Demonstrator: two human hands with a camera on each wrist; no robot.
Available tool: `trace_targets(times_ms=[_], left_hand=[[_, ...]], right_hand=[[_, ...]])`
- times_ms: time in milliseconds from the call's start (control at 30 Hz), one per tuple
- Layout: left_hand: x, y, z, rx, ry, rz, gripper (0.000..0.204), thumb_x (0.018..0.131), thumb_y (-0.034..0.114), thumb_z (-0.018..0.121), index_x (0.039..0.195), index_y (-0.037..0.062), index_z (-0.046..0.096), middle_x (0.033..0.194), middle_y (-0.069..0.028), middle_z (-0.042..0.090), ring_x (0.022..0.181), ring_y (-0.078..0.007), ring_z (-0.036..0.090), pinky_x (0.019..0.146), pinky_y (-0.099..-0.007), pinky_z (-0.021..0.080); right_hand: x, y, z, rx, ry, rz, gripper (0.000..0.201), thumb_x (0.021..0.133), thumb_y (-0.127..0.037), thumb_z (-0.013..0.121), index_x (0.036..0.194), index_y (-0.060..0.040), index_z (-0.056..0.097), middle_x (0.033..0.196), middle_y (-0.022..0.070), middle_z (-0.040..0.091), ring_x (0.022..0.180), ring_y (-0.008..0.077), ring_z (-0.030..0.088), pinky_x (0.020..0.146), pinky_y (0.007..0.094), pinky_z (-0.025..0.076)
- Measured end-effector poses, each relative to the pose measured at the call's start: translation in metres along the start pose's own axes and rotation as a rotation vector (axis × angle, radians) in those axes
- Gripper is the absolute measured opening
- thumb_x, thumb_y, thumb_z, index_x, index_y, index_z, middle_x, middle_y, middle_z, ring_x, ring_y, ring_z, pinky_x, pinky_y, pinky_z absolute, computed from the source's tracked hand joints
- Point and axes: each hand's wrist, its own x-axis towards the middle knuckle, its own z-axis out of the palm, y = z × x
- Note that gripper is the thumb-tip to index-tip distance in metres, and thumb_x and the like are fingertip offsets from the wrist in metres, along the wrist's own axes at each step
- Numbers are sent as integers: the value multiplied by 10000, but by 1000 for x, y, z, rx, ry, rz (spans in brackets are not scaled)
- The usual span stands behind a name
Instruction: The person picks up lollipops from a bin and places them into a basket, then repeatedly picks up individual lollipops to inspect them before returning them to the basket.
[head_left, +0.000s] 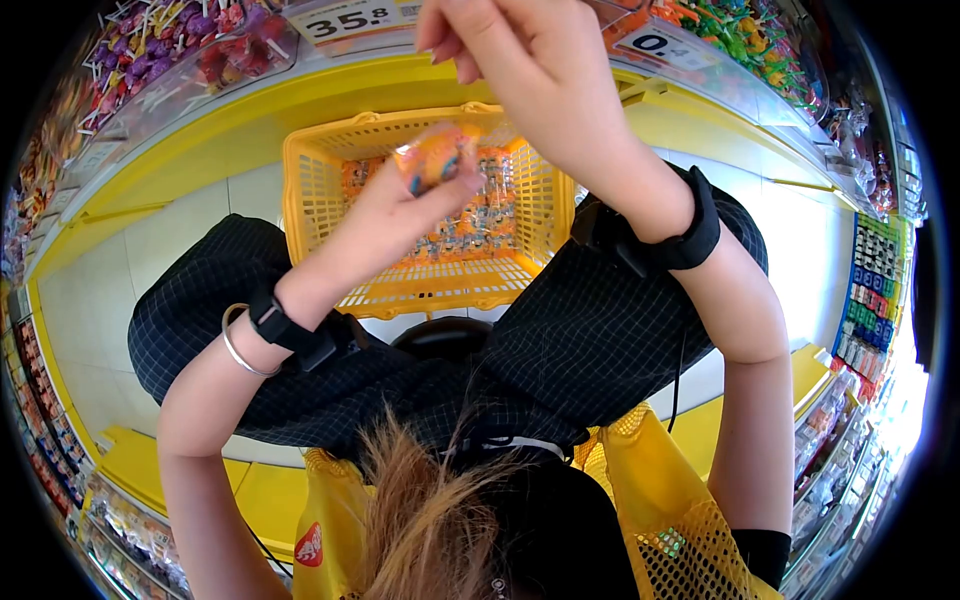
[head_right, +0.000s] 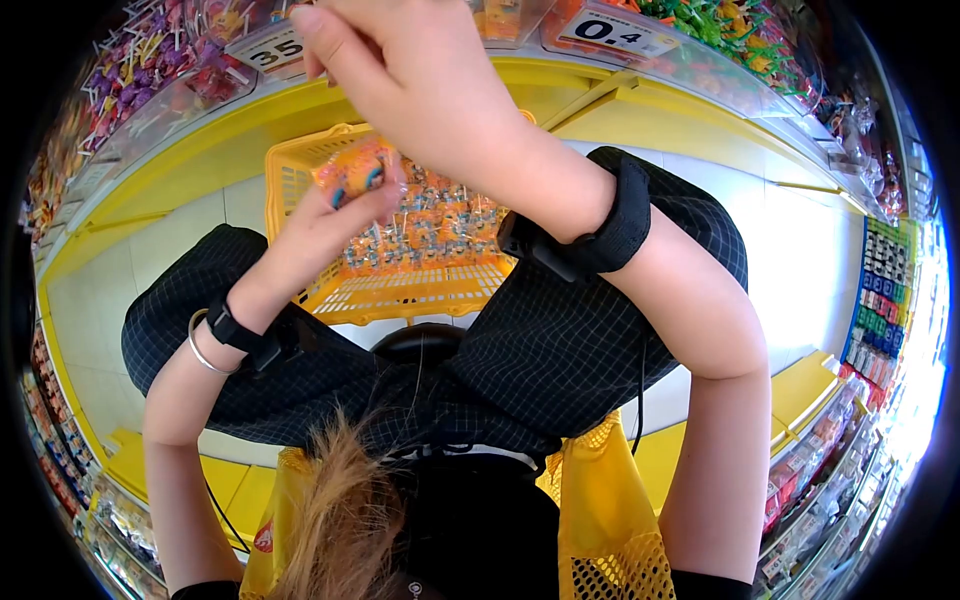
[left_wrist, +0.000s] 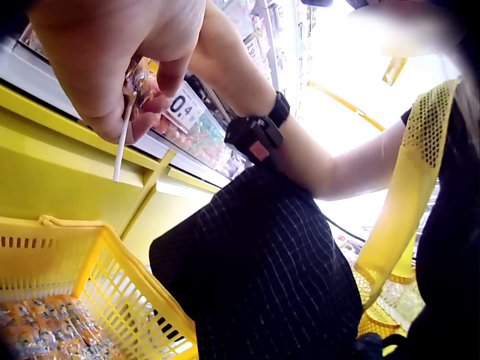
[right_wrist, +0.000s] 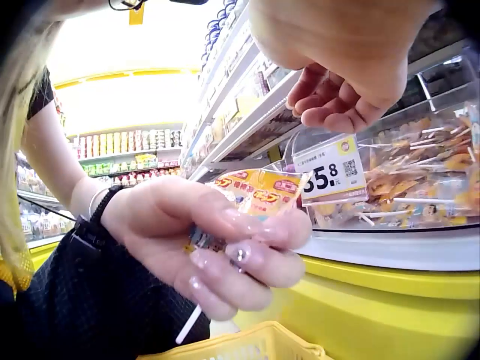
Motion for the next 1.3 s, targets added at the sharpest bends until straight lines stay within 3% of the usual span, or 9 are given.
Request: trace_targets(times_ms=[133, 167, 433, 667, 767, 867, 1000, 1133, 1300], left_hand=[[-1, 2, 16, 27, -95, -27, 213, 848, 90, 657, 987, 42, 503, 985, -19, 542, 840, -76, 510, 743, -226, 446], [-1, 1, 30, -247, -105, -19, 376, 760, 54, 746, 1037, 43, 492, 1056, -39, 541, 904, -92, 509, 816, -246, 456], [-5, -8, 55, -350, 7, -42, 435, 690, 6, 779, 905, 96, 412, 936, 11, 463, 866, -87, 466, 761, -236, 432], [-4, -7, 65, -446, 115, -53, 403, 705, 115, 796, 878, 83, 433, 853, 25, 445, 871, -84, 463, 789, -240, 400], [-3, -1, 66, -547, 143, -73, 400, 721, 143, 788, 950, 50, 473, 886, 2, 490, 905, -107, 483, 821, -249, 396], [-4, -5, 61, -547, 100, -73, 412, 739, 183, 776, 1000, 20, 503, 938, -26, 528, 943, -122, 494, 842, -252, 397], [-3, -7, 62, -550, 160, -58, 383, 746, 195, 770, 973, 10, 524, 953, -36, 544, 949, -121, 499, 846, -255, 397], [1, -13, 57, -492, 106, -47, 353, 743, 195, 770, 912, 20, 515, 916, -21, 524, 910, -113, 490, 805, -249, 393], [-1, -5, 57, -427, 53, -142, 350, 735, 179, 775, 878, 48, 485, 875, -5, 487, 870, -104, 466, 757, -241, 379]], right_hand=[[6, -1, -1, 19, 1, -24, 334, 982, -206, 442, 759, 21, 544, 607, 56, 523, 541, 90, 483, 519, 242, 390], [8, 1, 1, 18, 0, -25, 334, 982, -206, 442, 759, 21, 544, 607, 56, 523, 541, 90, 483, 519, 242, 390], [13, 11, 18, 384, 208, 21, 353, 995, -201, 417, 726, -4, 534, 601, -6, 493, 538, 40, 439, 503, 195, 356], [12, 11, 18, 66, 234, -154, 286, 968, -169, 469, 728, -26, 535, 581, -5, 492, 512, 62, 461, 466, 233, 353], [18, 23, 23, -282, 232, -757, 224, 925, -190, 544, 757, -46, 572, 634, -13, 590, 482, 152, 513, 477, 309, 422], [5, 10, 26, -513, 126, -822, 210, 709, -280, 690, 664, -152, 530, 578, -19, 464, 547, 153, 553, 529, 268, 458], [6, 19, 36, -541, 163, -1006, 258, 673, -269, 701, 603, -172, 473, 576, -49, 443, 514, 121, 515, 484, 237, 421], [6, 16, 35, -494, 133, -964, 251, 692, -259, 691, 595, -162, 481, 565, -42, 453, 502, 131, 524, 458, 251, 421], [-1, 10, 29, -616, -38, -516, 209, 803, -268, 608, 656, -121, 575, 604, 1, 557, 558, 200, 603, 457, 313, 467]])
